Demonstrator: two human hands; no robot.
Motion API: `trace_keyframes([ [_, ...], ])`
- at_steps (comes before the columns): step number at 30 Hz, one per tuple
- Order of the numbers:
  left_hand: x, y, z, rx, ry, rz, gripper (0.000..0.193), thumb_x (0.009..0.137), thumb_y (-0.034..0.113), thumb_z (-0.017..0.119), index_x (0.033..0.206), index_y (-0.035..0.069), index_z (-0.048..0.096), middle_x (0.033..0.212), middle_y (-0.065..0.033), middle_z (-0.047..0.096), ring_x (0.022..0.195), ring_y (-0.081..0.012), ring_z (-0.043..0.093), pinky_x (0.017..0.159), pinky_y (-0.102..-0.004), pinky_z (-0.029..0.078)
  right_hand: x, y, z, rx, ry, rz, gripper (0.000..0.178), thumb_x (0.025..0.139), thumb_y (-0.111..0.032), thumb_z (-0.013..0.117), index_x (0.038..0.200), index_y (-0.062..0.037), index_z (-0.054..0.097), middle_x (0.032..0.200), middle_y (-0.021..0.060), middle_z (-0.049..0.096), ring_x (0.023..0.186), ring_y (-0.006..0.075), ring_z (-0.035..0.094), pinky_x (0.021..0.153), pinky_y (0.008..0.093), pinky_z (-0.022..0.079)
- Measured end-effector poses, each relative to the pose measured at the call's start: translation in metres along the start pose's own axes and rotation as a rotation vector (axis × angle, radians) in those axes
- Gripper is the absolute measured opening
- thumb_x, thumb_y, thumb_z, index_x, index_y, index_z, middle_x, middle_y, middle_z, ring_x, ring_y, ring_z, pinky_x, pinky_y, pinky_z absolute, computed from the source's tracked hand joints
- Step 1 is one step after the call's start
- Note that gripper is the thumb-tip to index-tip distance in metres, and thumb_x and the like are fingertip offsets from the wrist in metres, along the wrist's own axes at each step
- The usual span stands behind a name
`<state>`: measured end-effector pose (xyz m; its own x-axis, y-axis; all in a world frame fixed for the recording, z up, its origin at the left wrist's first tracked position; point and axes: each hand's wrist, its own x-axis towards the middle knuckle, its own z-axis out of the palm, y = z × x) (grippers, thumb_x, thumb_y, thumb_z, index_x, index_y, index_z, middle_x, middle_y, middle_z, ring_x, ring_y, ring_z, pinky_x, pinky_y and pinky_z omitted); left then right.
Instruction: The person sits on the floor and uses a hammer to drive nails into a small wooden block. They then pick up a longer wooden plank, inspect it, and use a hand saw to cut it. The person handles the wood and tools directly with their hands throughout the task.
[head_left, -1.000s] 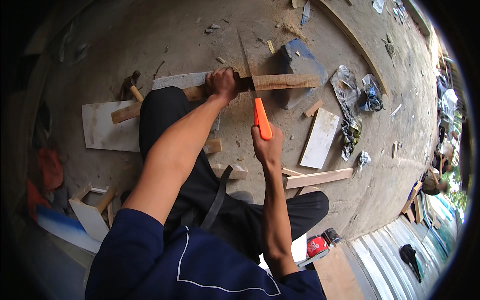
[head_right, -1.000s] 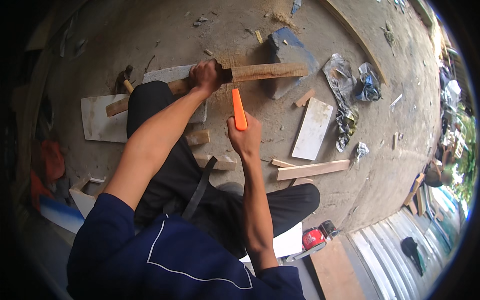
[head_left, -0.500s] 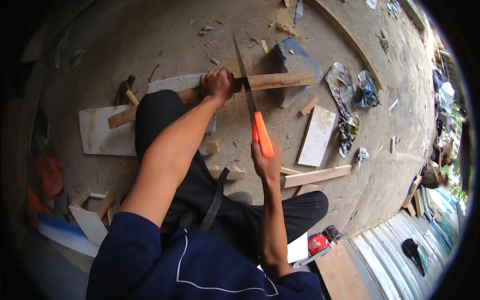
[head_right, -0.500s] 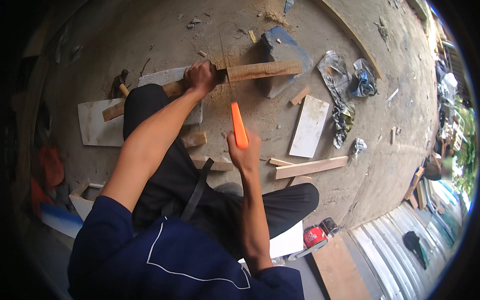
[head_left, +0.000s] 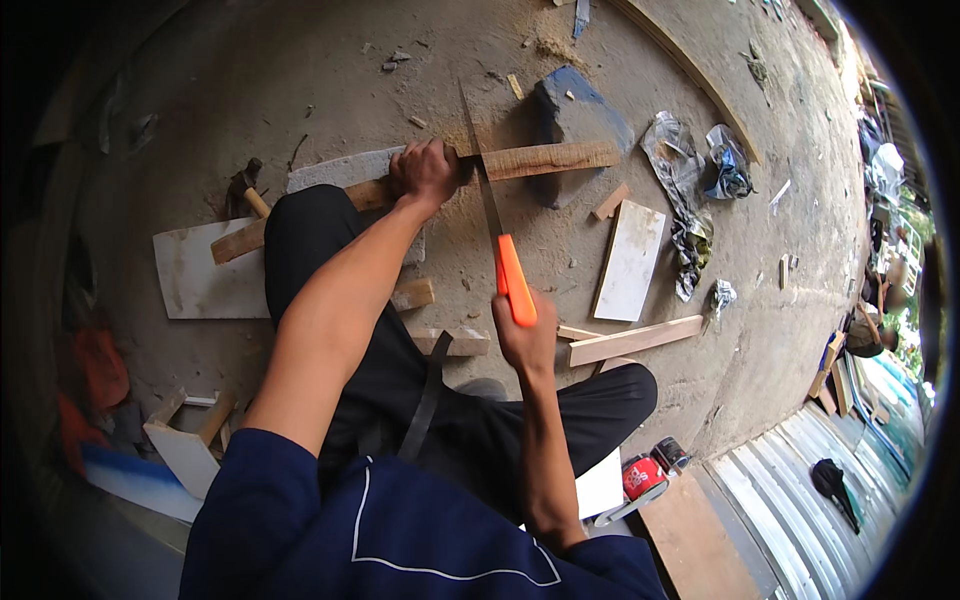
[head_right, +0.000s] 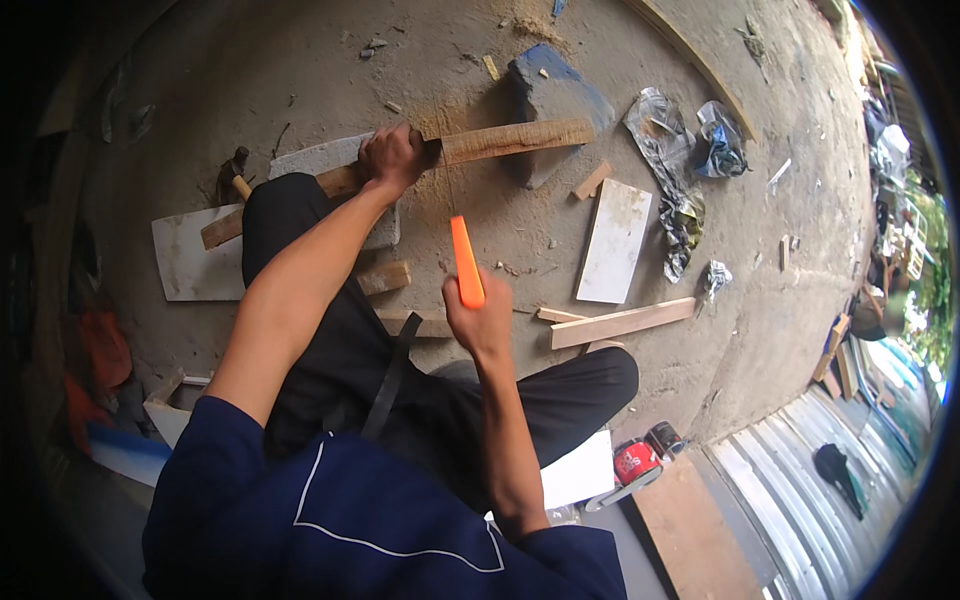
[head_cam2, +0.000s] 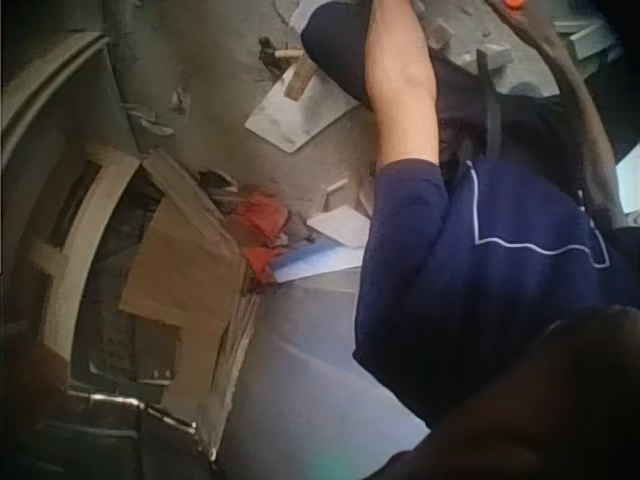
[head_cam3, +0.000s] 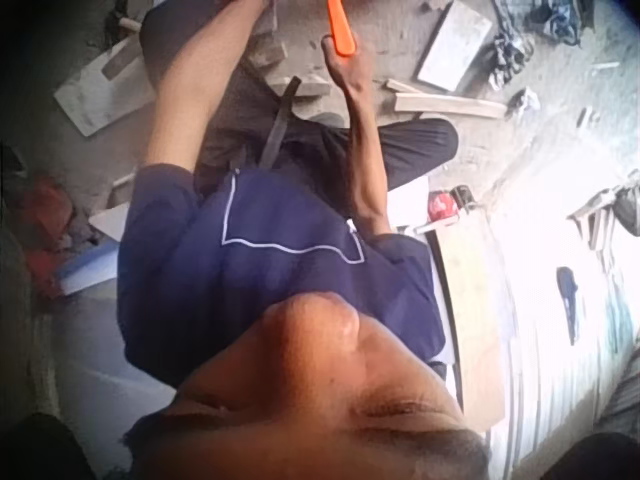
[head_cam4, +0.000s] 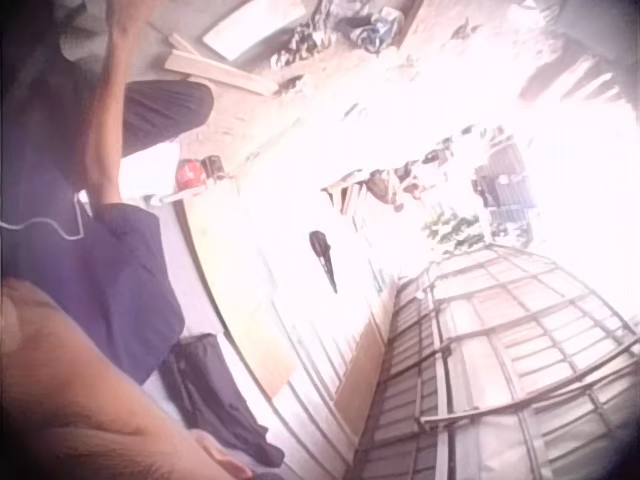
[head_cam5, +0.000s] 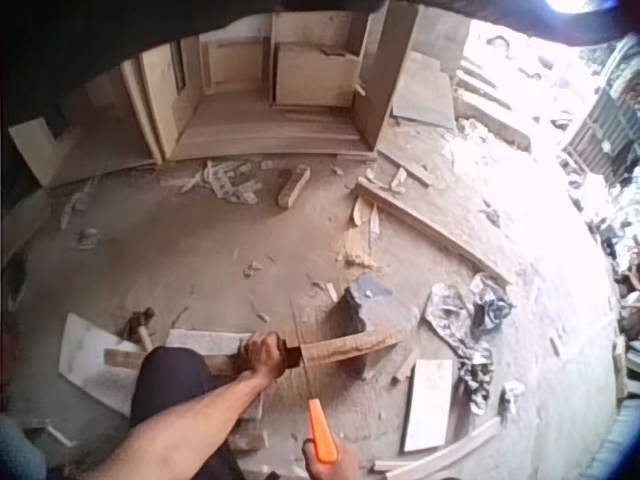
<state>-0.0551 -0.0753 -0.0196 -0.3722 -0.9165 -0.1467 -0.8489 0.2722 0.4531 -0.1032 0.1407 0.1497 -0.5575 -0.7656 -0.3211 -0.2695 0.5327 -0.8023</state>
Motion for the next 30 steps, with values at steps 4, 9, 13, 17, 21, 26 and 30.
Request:
trace_keyframes([
  [4,-0.002,0.002,-0.006,-0.013,0.028,0.020,0.028,0.086,0.026,0.046,0.082,0.006,0.065,0.094,-0.0135,0.067,0.096,-0.0303,0.060,0.086,-0.0441,0.037,-0.055,0.015,-0.015,0.088,0.006,0.082,0.018,0.078,-0.013,0.062,0.071,0.0020,0.055,0.057,0.0186,0.051,0.049,0.0306,0.052,0.051,0.0375,0.041],
  [9,0.000,0.014,-0.008,0.025,-0.013,0.024,0.028,0.086,0.025,0.046,0.081,0.006,0.066,0.093,-0.0136,0.068,0.095,-0.0309,0.060,0.085,-0.0441,0.037,0.025,0.019,0.016,0.027,0.068,-0.031,0.021,0.079,-0.015,0.061,0.070,0.0026,0.055,0.057,0.0185,0.052,0.050,0.0315,0.054,0.050,0.0374,0.041],
  [13,0.001,0.003,-0.006,0.003,0.093,0.048,0.030,0.086,0.026,0.044,0.080,0.005,0.064,0.090,-0.0171,0.067,0.091,-0.0359,0.062,0.082,-0.0481,0.042,-0.008,0.015,-0.003,0.050,0.023,0.005,0.018,0.078,-0.013,0.062,0.073,0.0031,0.056,0.057,0.0186,0.052,0.049,0.0314,0.054,0.050,0.0374,0.042],
  [17,-0.004,0.003,-0.010,0.022,0.071,0.038,0.030,0.086,0.026,0.044,0.082,0.005,0.065,0.093,-0.0164,0.067,0.093,-0.0345,0.061,0.084,-0.0457,0.042,-0.074,0.025,-0.025,0.079,-0.021,0.040,0.014,0.076,-0.011,0.063,0.075,0.0024,0.058,0.059,0.0194,0.054,0.053,0.0335,0.056,0.053,0.0377,0.044],
  [21,0.000,0.014,-0.009,0.014,0.037,0.039,0.030,0.085,0.026,0.046,0.080,0.004,0.066,0.093,-0.0152,0.067,0.095,-0.0332,0.061,0.086,-0.0456,0.039,0.011,0.034,0.005,0.029,0.035,-0.077,0.016,0.077,-0.014,0.062,0.074,0.0017,0.058,0.061,0.0197,0.055,0.054,0.0355,0.057,0.053,0.0392,0.044],
  [26,0.001,0.006,-0.006,0.024,0.018,0.001,0.030,0.085,0.025,0.045,0.079,0.004,0.066,0.093,-0.0148,0.068,0.093,-0.0338,0.061,0.084,-0.0470,0.040,-0.008,0.017,-0.002,0.068,0.046,-0.052,0.016,0.077,-0.013,0.062,0.074,0.0021,0.057,0.062,0.0194,0.056,0.055,0.0357,0.057,0.053,0.0392,0.044],
  [30,-0.001,0.002,-0.009,0.004,0.086,0.040,0.030,0.085,0.025,0.045,0.080,0.004,0.066,0.092,-0.0148,0.068,0.093,-0.0336,0.061,0.085,-0.0483,0.040,-0.075,0.020,-0.024,0.111,-0.014,0.066,0.015,0.077,-0.013,0.063,0.074,0.0019,0.058,0.060,0.0188,0.055,0.055,0.0353,0.058,0.053,0.0388,0.044],
])
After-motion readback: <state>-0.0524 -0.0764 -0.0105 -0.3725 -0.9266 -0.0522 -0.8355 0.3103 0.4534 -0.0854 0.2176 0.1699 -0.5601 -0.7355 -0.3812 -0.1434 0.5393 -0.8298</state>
